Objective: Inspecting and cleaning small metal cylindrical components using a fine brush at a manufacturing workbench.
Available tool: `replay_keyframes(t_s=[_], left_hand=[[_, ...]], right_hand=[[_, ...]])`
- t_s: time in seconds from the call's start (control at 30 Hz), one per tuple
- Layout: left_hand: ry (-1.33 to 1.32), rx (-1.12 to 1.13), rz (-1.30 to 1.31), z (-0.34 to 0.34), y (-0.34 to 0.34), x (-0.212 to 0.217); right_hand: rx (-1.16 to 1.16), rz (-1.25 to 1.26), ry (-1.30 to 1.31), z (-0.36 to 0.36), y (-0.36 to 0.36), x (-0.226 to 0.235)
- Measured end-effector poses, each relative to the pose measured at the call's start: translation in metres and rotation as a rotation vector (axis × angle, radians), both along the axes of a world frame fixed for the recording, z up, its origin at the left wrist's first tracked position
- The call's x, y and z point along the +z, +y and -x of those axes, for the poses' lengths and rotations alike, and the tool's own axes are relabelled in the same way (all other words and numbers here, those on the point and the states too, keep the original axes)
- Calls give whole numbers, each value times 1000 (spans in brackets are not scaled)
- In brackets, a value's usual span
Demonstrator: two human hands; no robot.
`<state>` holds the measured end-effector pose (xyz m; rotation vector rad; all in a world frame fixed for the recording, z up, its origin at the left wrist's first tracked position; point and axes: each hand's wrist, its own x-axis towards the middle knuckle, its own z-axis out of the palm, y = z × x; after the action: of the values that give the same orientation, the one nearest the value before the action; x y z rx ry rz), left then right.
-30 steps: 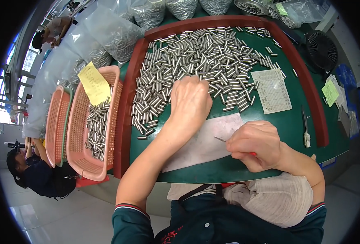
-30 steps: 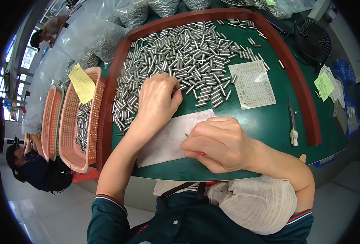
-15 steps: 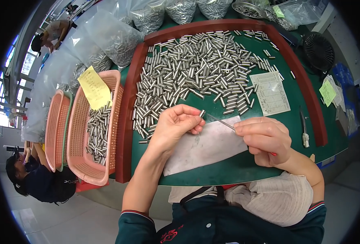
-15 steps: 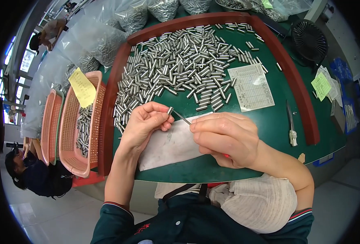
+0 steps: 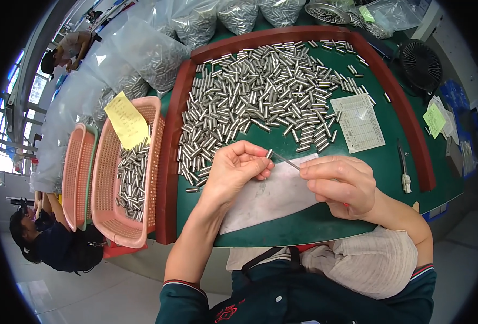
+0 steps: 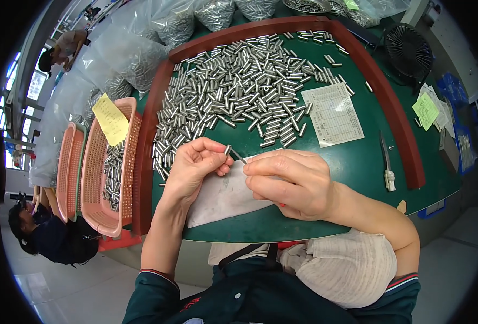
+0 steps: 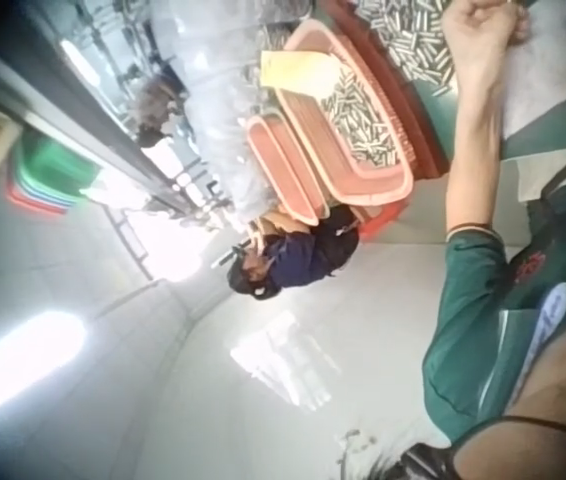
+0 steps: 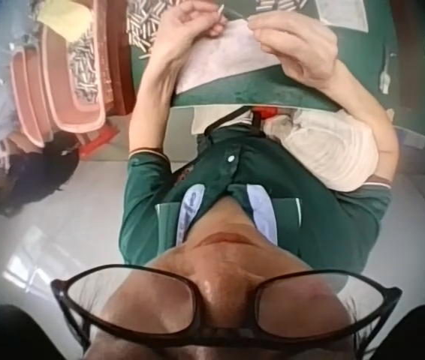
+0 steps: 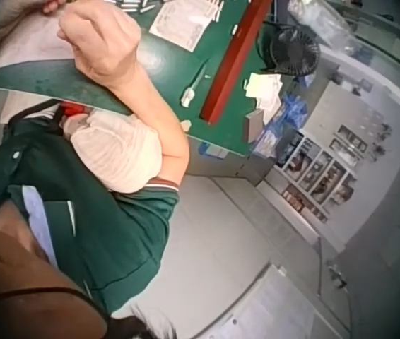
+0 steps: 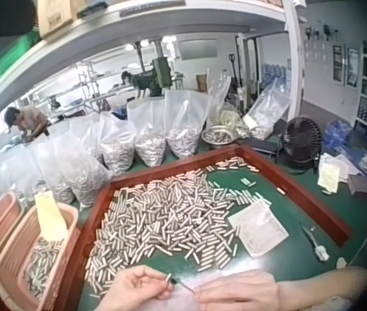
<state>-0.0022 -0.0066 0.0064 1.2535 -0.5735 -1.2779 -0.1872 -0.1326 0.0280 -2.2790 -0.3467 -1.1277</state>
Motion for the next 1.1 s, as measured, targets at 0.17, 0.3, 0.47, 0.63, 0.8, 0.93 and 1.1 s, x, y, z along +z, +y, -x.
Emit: replay_keyframes(t_s=[0.17, 0.3, 0.47, 0.63, 0.8, 0.93, 1.1], left_hand=[[-50, 65, 52, 2, 1, -1], [-71, 92, 32, 4, 0, -1], [-192, 133, 19, 12, -3, 0], [-135, 142, 22, 9, -3, 1], [-104, 118, 40, 8, -3, -1], [-101, 118, 41, 8, -2, -1], [-103, 117, 44, 8, -3, -2]], right_hand=[[-31, -58, 29, -3, 0, -5], [-22, 56, -18, -3, -1, 1], [19, 139, -76, 4, 2, 2], [-9, 116, -77, 8, -1, 2], [-12, 102, -85, 4, -1, 5], [-14, 90, -78, 3, -1, 3], [-22, 81, -84, 2, -1, 2]])
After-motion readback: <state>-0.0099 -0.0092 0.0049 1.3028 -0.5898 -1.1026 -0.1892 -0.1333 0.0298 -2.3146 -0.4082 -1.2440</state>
